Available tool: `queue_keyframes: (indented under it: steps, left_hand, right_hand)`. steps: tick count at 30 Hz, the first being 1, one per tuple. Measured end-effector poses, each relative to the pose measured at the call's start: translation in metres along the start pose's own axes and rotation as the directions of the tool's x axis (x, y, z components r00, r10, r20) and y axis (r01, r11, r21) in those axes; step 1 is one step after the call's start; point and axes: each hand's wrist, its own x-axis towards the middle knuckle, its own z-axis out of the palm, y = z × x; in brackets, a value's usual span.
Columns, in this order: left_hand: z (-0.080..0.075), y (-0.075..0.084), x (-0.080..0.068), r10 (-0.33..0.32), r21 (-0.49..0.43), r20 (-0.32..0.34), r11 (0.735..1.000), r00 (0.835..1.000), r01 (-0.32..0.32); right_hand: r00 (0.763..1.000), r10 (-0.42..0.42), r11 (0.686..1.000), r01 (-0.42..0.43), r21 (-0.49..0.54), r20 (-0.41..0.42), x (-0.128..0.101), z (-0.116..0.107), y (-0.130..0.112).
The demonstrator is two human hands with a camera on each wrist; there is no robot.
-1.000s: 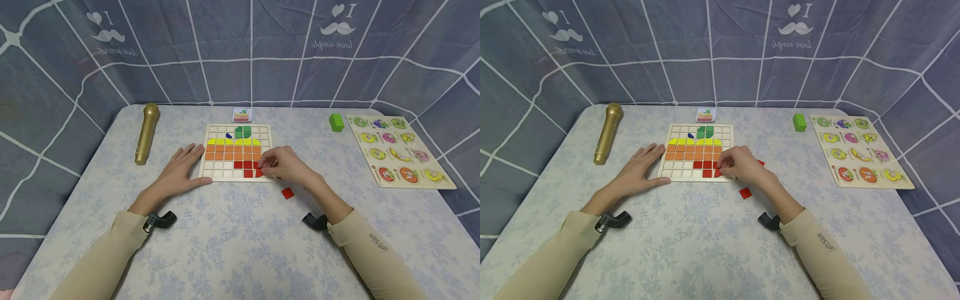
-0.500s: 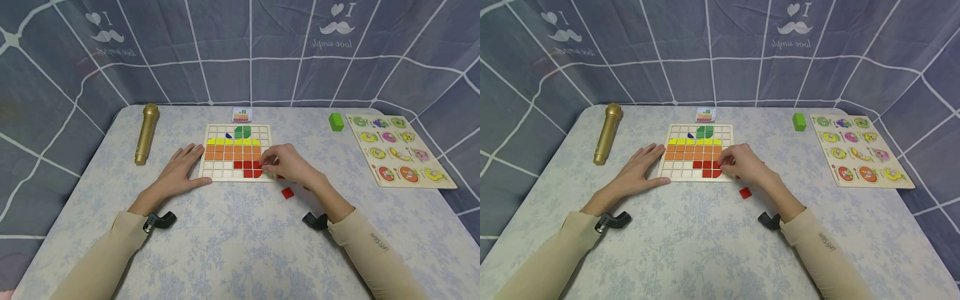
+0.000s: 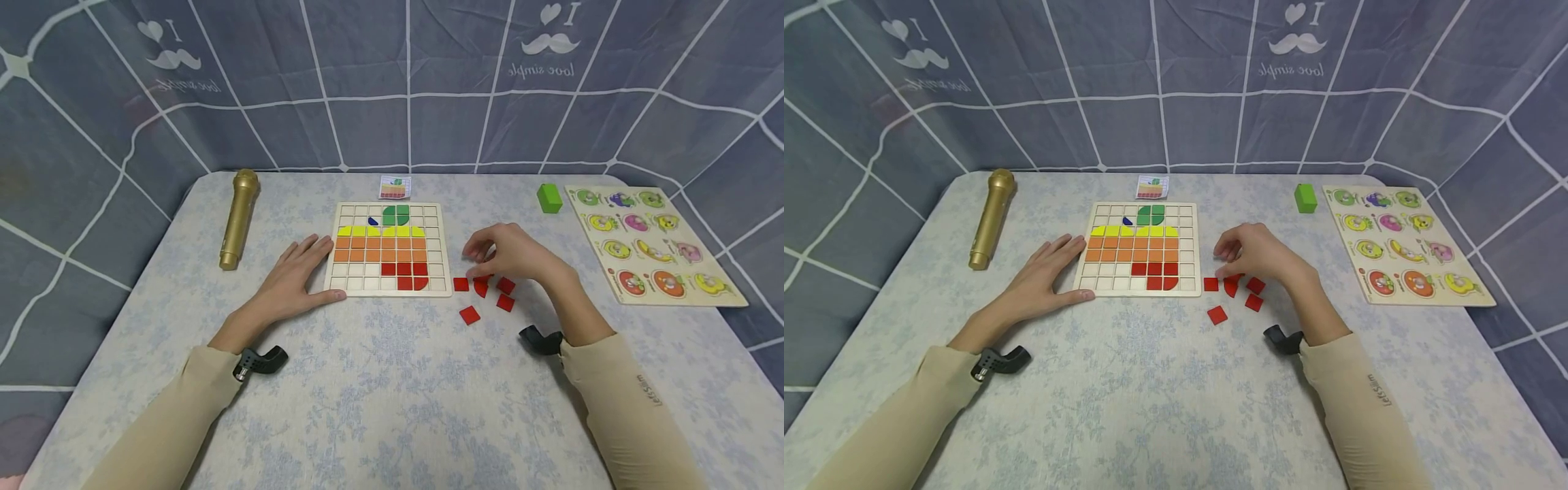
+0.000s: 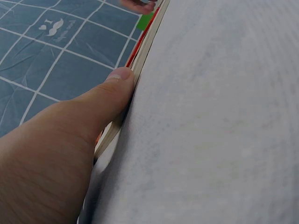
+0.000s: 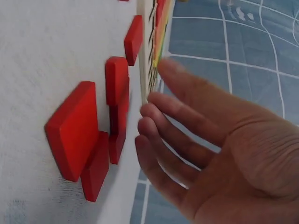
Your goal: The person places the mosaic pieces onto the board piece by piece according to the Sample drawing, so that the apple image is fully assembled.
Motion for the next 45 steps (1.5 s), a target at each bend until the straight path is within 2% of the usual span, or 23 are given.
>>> queue_keyframes:
  steps: [4,7,17,23,30,38,45]
  left_hand:
    - [-0.001,0.0,-0.001,-0.002,0.001,-0.003,1.0,1.0,0.002]
    - [-0.002,-0.001,-0.001,0.0,0.004,-0.005,1.0,1.0,0.0]
    - [-0.004,-0.002,-0.003,0.001,0.004,-0.007,1.0,1.0,-0.001]
    - [-0.004,-0.002,-0.003,0.005,0.002,-0.008,1.0,1.0,-0.005]
    - [-0.001,-0.001,-0.002,0.019,-0.011,0.003,1.0,1.0,-0.019]
    - [0.0,-0.002,-0.001,0.027,-0.005,-0.007,1.0,1.0,-0.027]
    - [0.0,-0.002,-0.001,0.018,0.002,0.0,1.0,1.0,-0.018]
  right_hand:
    - [0.995,-0.043,0.999,0.041,0.019,0.095,0.0,0.0,-0.003]
    - [0.989,-0.063,0.998,0.06,0.028,0.135,0.0,0.002,-0.006]
    - [0.991,-0.075,0.997,0.078,-0.019,0.114,0.003,0.013,-0.012]
    - [0.991,-0.086,0.994,0.092,-0.053,0.104,0.001,0.012,-0.015]
    - [0.989,-0.125,0.992,0.127,-0.025,0.075,0.0,0.013,-0.023]
    - [0.967,-0.221,0.974,0.225,-0.02,0.124,0.022,0.03,-0.052]
    - [0.943,-0.309,0.949,0.315,-0.032,0.122,0.047,0.046,-0.079]
